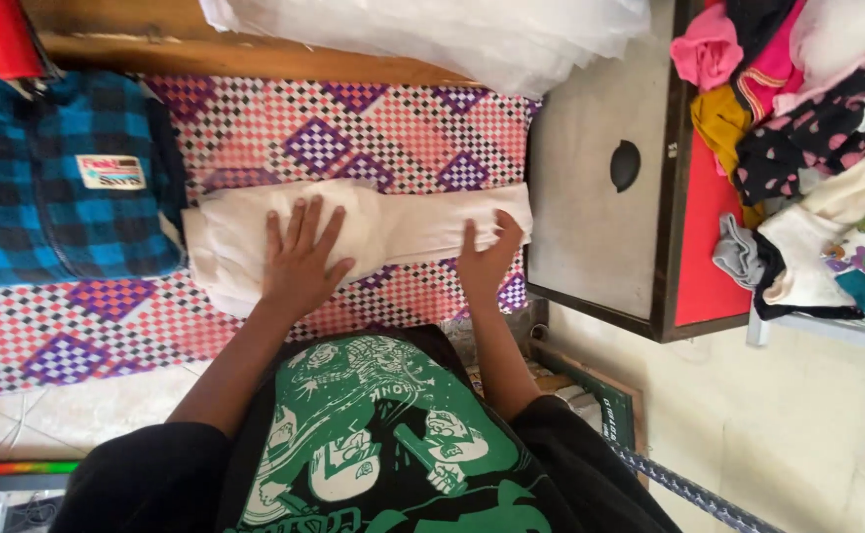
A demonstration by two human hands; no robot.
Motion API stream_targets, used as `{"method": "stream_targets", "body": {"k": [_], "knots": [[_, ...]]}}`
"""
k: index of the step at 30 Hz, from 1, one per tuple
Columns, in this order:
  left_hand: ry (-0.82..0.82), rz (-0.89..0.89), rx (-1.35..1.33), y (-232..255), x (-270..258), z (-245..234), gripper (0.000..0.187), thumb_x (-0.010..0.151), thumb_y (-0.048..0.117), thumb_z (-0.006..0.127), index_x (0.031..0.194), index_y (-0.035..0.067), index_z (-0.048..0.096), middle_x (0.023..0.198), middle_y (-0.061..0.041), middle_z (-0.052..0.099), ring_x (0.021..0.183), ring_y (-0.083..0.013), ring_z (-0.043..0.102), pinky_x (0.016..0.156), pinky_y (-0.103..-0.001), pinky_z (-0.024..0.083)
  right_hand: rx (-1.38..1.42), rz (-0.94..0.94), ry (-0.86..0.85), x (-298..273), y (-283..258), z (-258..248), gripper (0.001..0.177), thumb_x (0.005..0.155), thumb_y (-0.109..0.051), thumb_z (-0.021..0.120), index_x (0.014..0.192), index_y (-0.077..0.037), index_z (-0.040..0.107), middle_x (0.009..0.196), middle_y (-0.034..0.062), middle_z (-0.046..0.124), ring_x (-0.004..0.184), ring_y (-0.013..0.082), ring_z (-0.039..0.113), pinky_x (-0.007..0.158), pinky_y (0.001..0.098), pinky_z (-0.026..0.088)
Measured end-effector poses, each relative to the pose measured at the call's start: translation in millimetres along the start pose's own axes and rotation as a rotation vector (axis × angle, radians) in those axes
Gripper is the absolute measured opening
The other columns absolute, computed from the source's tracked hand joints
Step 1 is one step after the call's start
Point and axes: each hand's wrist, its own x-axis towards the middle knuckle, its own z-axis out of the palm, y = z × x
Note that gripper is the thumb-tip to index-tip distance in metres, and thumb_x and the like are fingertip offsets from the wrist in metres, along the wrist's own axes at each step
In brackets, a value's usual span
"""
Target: Folding various items of clothing and attaching tags using a tagging gun.
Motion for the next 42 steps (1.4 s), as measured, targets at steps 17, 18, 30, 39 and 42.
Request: {"method": "stream_targets", "body": {"k": [17, 18, 30, 39, 42], "knots": [[-0.073, -0.119, 0.147, 61.1, 10.8, 64.2, 0.092, 0.087, 0.038, 0.051, 0.169, 0.020, 0.014, 0.176, -0.011, 0.003, 0.162, -0.0287, -0.002, 0.125, -0.062, -0.011, 0.533, 0.348, 0.014, 67.6, 109.5, -45.6, 0.048, 0.101, 0.005, 0.059, 0.146, -0.009, 0.053, 0.143, 0.0287, 0.054, 0.131, 0.0340, 0.057, 0.101, 0.0389, 0.052], [-0.065, -0.125, 0.147, 68.9, 17.9, 63.9, 0.092, 0.087, 0.038, 0.051, 0.169, 0.020, 0.014, 0.176, -0.011, 0.003, 0.162, -0.0287, -0.002, 0.125, -0.062, -0.011, 0.536, 0.340, 0.007, 67.6, 89.8, -54.6, 0.048, 0.101, 0.005, 0.059, 0.146, -0.009, 0.053, 0.143, 0.0287, 0.054, 0.131, 0.0340, 0.057, 0.101, 0.0389, 0.052], [0.128, -0.360, -1.833, 50.0, 27.6, 33.0, 0.082, 0.100, 0.072, 0.023, 0.159, 0.016, 0.032, 0.143, -0.028, 0.055, 0.133, -0.0469, 0.056, 0.103, -0.068, 0.052, 0.155, -0.728, -0.575, -25.8, -48.9, -46.8, 0.042, 0.101, -0.033, 0.065, 0.139, -0.016, 0.063, 0.118, 0.0141, 0.063, 0.124, 0.0376, 0.059, 0.112, 0.0528, 0.042], [0.196, -0.568, -0.917, 23.7, 3.7, 50.5, 0.058, 0.082, 0.029, 0.084, 0.135, 0.039, 0.063, 0.102, 0.002, 0.058, 0.094, -0.0150, 0.062, 0.083, -0.034, 0.051, -0.032, -0.547, -0.864, -18.0, -22.3, -44.6, 0.041, 0.092, -0.034, 0.076, 0.124, -0.010, 0.069, 0.146, 0.0222, 0.050, 0.142, 0.0455, 0.045, 0.119, 0.0536, 0.037], [0.266, -0.520, -0.786, 9.5, -1.1, 54.3, 0.050, 0.083, 0.028, 0.082, 0.128, 0.038, 0.066, 0.088, 0.004, 0.055, 0.089, -0.0156, 0.064, 0.080, -0.033, 0.051, -0.090, -0.409, -0.852, -6.3, -25.0, -47.1, 0.047, 0.096, -0.030, 0.071, 0.140, -0.018, 0.059, 0.151, 0.0183, 0.045, 0.143, 0.0436, 0.043, 0.119, 0.0551, 0.037]]}}
